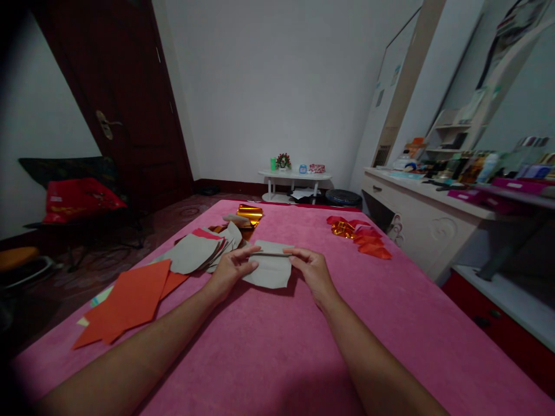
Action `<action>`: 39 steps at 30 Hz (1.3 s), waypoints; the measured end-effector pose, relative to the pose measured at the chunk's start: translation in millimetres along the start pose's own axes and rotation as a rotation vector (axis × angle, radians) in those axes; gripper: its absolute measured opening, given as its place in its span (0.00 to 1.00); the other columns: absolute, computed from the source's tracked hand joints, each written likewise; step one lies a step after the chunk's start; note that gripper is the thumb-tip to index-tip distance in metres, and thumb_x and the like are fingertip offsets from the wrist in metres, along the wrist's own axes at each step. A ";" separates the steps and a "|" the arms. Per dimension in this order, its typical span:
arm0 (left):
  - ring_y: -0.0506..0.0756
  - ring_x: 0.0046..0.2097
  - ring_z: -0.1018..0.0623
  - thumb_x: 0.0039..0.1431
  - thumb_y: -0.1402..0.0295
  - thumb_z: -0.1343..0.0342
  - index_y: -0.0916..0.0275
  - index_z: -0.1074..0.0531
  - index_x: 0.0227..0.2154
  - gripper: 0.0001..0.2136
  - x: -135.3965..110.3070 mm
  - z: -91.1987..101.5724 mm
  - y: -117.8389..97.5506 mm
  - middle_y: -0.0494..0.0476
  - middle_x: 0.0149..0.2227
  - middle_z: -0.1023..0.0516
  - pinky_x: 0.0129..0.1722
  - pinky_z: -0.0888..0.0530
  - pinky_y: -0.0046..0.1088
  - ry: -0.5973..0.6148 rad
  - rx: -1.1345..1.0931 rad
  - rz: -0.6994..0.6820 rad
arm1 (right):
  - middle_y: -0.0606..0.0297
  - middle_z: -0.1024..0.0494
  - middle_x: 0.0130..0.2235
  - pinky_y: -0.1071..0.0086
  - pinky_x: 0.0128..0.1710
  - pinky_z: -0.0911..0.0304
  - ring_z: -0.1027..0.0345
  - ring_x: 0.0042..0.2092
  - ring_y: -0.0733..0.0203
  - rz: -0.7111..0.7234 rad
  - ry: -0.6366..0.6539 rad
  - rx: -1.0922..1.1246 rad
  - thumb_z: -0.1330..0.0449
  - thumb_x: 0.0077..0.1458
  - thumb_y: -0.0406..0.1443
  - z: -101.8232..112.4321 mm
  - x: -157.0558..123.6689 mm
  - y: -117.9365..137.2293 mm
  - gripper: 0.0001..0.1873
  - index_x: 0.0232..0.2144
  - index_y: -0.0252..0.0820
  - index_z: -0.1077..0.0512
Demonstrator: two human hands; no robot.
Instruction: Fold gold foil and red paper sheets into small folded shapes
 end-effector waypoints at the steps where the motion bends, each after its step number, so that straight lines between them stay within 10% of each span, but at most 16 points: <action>1: 0.52 0.33 0.24 0.38 0.69 0.31 0.66 0.23 0.42 0.23 -0.3 0.1 -0.6 0.59 0.35 0.20 0.35 0.29 0.26 -0.002 0.005 -0.002 | 0.61 0.19 0.35 0.66 0.37 0.36 0.29 0.35 0.58 0.005 -0.001 -0.012 0.35 0.41 0.37 0.6 0.2 0.2 0.15 0.35 0.40 0.21; 16: 0.56 0.34 0.22 0.39 0.76 0.46 0.74 0.24 0.43 0.23 5.1 -0.4 13.5 0.66 0.33 0.20 0.37 0.28 0.30 0.008 -0.137 0.137 | 0.60 0.21 0.39 0.62 0.45 0.36 0.29 0.41 0.55 0.111 0.115 -0.148 0.34 0.38 0.33 -4.3 1.6 -2.6 0.13 0.32 0.43 0.20; 24: 0.48 0.27 0.25 0.37 0.80 0.37 0.70 0.29 0.51 0.31 -2.1 -2.9 7.8 0.58 0.32 0.20 0.30 0.30 0.22 0.011 -0.038 0.116 | 0.63 0.22 0.40 0.66 0.37 0.34 0.29 0.36 0.60 0.059 0.114 -0.057 0.31 0.38 0.37 -5.4 -2.8 -2.5 0.18 0.37 0.45 0.21; 32: 0.56 0.37 0.21 0.39 0.68 0.30 0.68 0.28 0.49 0.30 -3.6 -5.5 2.3 0.63 0.40 0.21 0.40 0.24 0.35 0.022 -0.069 0.070 | 0.60 0.25 0.41 0.67 0.38 0.34 0.32 0.41 0.57 0.105 0.187 -0.085 0.36 0.48 0.44 -17.2 -10.8 6.3 0.13 0.32 0.41 0.20; 39: 0.55 0.34 0.23 0.45 0.56 0.36 0.65 0.22 0.40 0.21 -4.2 4.6 -1.6 0.60 0.36 0.20 0.25 0.27 0.24 -0.101 0.175 -0.005 | 0.61 0.24 0.34 0.64 0.41 0.37 0.31 0.40 0.55 0.219 0.086 -0.160 0.35 0.46 0.43 -11.8 -8.8 9.5 0.12 0.21 0.39 0.24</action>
Point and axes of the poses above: each hand's wrist, its own x-axis towards the middle knuckle, its own z-axis out of the back of the hand, y = z × x, the point moved 7 cm from there along x, towards the middle knuckle
